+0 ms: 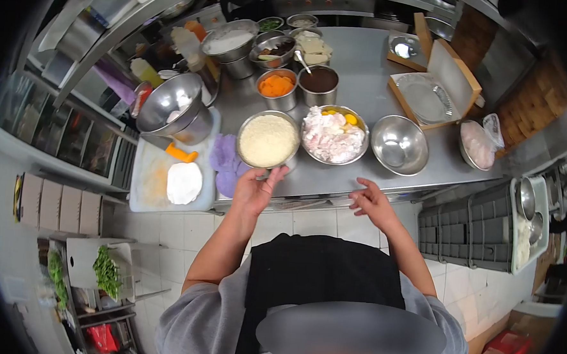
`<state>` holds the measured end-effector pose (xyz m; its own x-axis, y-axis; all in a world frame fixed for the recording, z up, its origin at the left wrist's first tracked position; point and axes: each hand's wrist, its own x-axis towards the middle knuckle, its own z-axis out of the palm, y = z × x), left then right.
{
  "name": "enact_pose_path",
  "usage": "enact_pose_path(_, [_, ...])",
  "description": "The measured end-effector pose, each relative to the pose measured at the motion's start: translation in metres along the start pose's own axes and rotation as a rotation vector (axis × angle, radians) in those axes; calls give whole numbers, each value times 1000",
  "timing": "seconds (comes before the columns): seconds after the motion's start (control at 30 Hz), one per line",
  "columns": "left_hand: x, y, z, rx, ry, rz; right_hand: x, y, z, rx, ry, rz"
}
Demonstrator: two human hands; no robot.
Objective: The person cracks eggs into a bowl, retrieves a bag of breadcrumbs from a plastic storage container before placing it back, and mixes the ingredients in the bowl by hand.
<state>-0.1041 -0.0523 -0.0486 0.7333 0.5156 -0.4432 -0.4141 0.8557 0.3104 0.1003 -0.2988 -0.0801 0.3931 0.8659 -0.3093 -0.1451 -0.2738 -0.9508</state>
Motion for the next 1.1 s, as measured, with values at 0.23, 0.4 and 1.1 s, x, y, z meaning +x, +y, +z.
enact_pose_path(0.23, [13, 9, -8, -24, 95, -25, 20, -18, -22, 609, 213, 167])
enact_pose_path(0.4, [19, -14, -14, 130, 35, -313, 26, -21, -14, 460, 159, 181])
enact_pose_path(1.1, [40, -45, 16, 658, -116, -181, 64, -134, 12, -865, 361, -249])
